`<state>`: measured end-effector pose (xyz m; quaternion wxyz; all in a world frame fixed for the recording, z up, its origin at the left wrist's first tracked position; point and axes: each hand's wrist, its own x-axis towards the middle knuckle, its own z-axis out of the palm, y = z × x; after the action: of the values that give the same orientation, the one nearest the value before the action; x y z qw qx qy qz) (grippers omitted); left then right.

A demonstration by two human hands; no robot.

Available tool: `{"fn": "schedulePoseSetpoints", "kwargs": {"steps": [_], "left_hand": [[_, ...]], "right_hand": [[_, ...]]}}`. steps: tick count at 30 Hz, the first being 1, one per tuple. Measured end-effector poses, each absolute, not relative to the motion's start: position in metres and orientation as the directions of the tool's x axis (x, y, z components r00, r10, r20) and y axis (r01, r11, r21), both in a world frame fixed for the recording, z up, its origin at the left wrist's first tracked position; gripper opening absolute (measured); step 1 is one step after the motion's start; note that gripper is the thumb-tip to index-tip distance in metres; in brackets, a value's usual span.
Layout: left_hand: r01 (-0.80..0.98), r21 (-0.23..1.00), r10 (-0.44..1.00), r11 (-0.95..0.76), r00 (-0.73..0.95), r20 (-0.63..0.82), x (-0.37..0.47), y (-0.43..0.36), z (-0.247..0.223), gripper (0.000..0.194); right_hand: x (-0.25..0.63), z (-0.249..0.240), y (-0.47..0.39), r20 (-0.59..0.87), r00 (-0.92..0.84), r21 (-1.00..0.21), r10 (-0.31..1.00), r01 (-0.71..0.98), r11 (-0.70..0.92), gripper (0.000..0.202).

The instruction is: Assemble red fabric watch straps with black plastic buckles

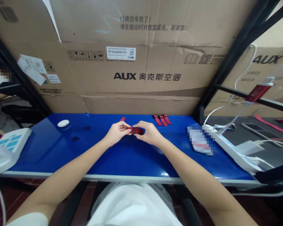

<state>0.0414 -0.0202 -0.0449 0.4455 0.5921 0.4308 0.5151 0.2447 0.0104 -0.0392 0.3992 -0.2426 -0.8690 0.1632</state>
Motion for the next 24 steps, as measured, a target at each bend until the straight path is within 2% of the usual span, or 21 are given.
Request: {"fn": "schedulePoseSetpoints", "kwargs": {"steps": [6,9,13,15,18,21,24], "left_hand": [[0.081,0.973,0.974,-0.218,0.081,0.212,0.036,-0.016,-0.046,0.032],[0.118,0.978,0.984,-0.173,0.05,0.168,0.032,-0.012,-0.048,0.028],[0.241,0.96,0.985,-0.142,0.134,0.112,0.031,-0.009,-0.053,0.019],[0.415,0.885,0.971,-0.21,0.194,0.139,0.03,-0.01,-0.056,0.015],[0.63,0.653,0.906,-0.42,0.332,0.263,0.028,-0.011,-0.061,0.017],[0.683,0.443,0.812,-0.582,0.456,0.363,0.028,-0.011,-0.066,0.02],[0.685,0.349,0.765,-0.64,0.527,0.369,0.034,-0.007,-0.07,0.025]], "right_hand": [[0.25,-0.037,0.015,0.588,-0.585,-0.448,0.559,0.339,0.827,0.035],[0.261,-0.034,0.021,0.519,-0.642,-0.415,0.565,0.389,0.823,0.031],[0.271,-0.035,0.032,0.402,-0.73,-0.377,0.553,0.418,0.826,0.033],[0.27,-0.041,0.041,0.379,-0.749,-0.38,0.543,0.409,0.83,0.038],[0.264,-0.055,0.056,0.396,-0.728,-0.373,0.559,0.429,0.823,0.045],[0.256,-0.069,0.066,0.417,-0.607,-0.357,0.677,0.575,0.736,0.048],[0.252,-0.078,0.067,0.391,-0.503,-0.349,0.771,0.694,0.63,0.038]]}}
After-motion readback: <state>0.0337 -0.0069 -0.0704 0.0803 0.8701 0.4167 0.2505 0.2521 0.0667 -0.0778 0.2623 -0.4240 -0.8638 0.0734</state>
